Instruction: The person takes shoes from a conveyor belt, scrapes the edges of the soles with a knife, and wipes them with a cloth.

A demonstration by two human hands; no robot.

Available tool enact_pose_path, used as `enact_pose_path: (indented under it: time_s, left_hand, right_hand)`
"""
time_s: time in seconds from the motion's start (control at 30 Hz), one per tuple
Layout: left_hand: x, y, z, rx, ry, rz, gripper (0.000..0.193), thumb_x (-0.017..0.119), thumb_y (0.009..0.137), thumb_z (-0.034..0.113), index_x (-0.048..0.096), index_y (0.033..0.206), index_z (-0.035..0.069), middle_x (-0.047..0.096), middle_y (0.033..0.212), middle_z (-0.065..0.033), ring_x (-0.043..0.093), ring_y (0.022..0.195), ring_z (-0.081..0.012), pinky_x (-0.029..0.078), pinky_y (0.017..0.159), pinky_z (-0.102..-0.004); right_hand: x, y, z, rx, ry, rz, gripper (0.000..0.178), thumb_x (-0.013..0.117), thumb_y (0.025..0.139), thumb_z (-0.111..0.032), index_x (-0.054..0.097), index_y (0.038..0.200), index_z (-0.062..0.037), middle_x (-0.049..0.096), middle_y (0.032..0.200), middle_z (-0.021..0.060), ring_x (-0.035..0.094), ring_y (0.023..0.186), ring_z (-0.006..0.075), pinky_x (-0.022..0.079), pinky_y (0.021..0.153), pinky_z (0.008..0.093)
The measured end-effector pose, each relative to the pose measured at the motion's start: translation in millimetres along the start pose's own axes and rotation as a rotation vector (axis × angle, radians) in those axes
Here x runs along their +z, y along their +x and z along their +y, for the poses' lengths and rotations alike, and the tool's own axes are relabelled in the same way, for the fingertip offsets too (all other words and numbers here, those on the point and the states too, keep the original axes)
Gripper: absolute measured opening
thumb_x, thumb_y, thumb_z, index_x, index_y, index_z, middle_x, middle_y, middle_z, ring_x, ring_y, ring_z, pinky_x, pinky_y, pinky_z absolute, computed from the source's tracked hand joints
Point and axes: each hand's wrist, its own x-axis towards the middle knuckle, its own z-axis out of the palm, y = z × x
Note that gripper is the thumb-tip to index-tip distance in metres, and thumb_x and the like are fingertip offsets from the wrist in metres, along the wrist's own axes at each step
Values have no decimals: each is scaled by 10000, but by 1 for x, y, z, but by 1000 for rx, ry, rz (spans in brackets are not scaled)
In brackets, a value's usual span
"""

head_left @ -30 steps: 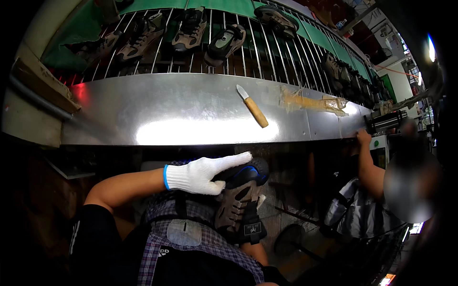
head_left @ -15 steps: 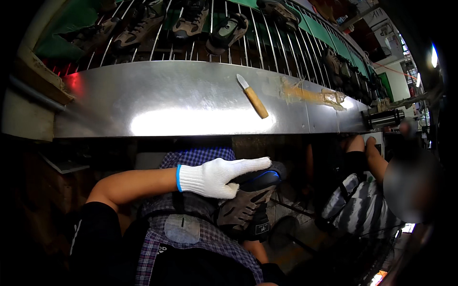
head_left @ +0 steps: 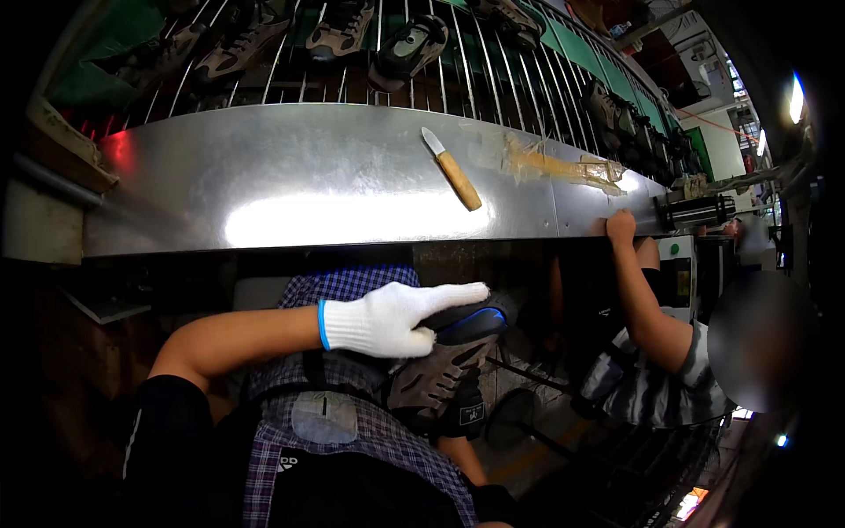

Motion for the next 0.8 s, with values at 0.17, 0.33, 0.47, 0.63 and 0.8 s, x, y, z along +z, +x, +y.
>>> enact_pose_path:
  time_s: [0.17,0.33,0.47,0.63,0.8]
  left_hand:
    - [1,1,8,-56,8,-10,907,589,806,10,403,1690,86,500,1686,-190,661,1384,-345,540,1186,-391]
    - [-19,13,-5,-5,-328,-54,820,549,777,-79,543,1592,5,556,1638,-200,506,1547,-292,357,1328,-396]
    - [2,2,4,25,-32,66,867,585,805,-25,450,1659,43,553,1636,-215,574,1487,-337,446,1271,-405]
    - [7,-2,10,-56,100,-15,981,576,810,-25,284,1735,123,495,1676,-214,738,1236,-390,649,1018,-390]
    - [27,-6,-2,26,109,83,1006,577,800,-44,251,1739,110,472,1687,-229,712,1279,-405,631,1057,-392]
  right_hand:
    - [1,-1,2,-5,3,9,1058,486,990,-864,495,1578,15,693,1321,244,702,1193,365,620,989,473]
    - [4,-3,-1,-7,-2,13,1046,484,997,-856,497,1577,15,695,1322,241,702,1194,362,619,992,470]
    - [6,-2,1,-13,0,27,1037,481,1003,-850,499,1576,15,696,1323,239,703,1195,359,618,994,468]
    - [10,-1,1,-14,-10,32,1026,479,1011,-842,501,1575,15,697,1324,237,703,1196,355,616,996,465]
    - [10,-4,8,-14,-9,40,1014,476,1018,-834,503,1573,14,698,1325,234,703,1197,352,615,999,462]
